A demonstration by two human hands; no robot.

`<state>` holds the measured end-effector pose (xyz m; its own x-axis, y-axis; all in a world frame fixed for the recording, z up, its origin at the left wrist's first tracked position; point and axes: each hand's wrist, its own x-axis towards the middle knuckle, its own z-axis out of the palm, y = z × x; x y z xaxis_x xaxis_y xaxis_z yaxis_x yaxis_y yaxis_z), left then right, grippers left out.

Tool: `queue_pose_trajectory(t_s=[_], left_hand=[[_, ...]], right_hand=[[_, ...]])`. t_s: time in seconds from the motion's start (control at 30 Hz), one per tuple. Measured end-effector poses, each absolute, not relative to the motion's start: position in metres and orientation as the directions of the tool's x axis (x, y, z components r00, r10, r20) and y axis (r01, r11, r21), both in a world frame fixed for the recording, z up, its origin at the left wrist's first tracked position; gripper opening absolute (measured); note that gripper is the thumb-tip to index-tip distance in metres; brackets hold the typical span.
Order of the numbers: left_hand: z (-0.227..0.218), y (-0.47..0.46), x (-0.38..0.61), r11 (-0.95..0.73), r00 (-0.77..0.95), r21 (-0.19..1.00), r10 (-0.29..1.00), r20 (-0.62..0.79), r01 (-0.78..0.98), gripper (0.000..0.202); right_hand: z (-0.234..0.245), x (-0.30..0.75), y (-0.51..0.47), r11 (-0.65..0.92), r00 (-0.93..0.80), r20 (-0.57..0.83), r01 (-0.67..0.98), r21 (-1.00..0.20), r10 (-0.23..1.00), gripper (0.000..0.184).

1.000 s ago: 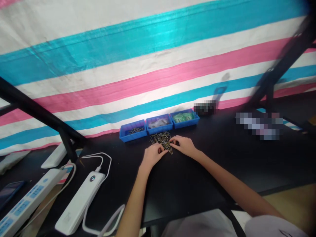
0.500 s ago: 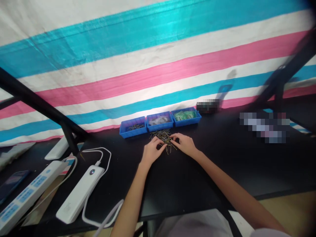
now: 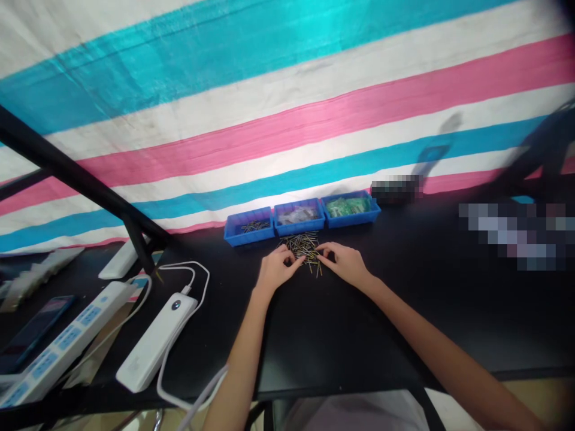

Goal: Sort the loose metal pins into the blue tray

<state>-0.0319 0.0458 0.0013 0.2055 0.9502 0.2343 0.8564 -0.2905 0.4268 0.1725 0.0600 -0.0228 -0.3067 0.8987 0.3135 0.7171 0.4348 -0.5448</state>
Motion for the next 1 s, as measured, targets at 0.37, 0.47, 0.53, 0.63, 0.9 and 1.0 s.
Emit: queue_pose_trajectory(t_s=[0.37, 0.47, 0.53, 0.63, 0.9, 1.0], left_hand=[[0.002, 0.052, -0.043, -0.243, 0.116, 0.426, 0.946, 0.302, 0.871, 0.035], [0.003, 0.052, -0.043, -0.260, 0.130, 0.424, 0.941, 0.311, 0.868, 0.035], [0.002, 0.052, -0.042, -0.284, 0.160, 0.408, 0.937, 0.312, 0.868, 0.036], [-0.001, 0.050, -0.040, -0.313, 0.200, 0.389, 0.931, 0.305, 0.866, 0.038], [0.002, 0.036, -0.029, -0.373, 0.217, 0.390, 0.896, 0.388, 0.842, 0.032], [0.004, 0.031, -0.022, -0.411, 0.257, 0.391, 0.884, 0.390, 0.823, 0.029]], right_hand=[[-0.018, 0.171, 0.056, 0.483, -0.362, 0.320, 0.687, -0.543, 0.875, 0.025], [-0.018, 0.170, 0.055, 0.512, -0.400, 0.319, 0.668, -0.540, 0.859, 0.025], [-0.019, 0.170, 0.056, 0.514, -0.397, 0.326, 0.660, -0.548, 0.858, 0.025], [-0.020, 0.169, 0.056, 0.500, -0.372, 0.335, 0.659, -0.561, 0.866, 0.024], [-0.019, 0.169, 0.056, 0.457, -0.316, 0.330, 0.644, -0.614, 0.889, 0.025], [-0.020, 0.170, 0.057, 0.457, -0.313, 0.334, 0.636, -0.621, 0.889, 0.025]])
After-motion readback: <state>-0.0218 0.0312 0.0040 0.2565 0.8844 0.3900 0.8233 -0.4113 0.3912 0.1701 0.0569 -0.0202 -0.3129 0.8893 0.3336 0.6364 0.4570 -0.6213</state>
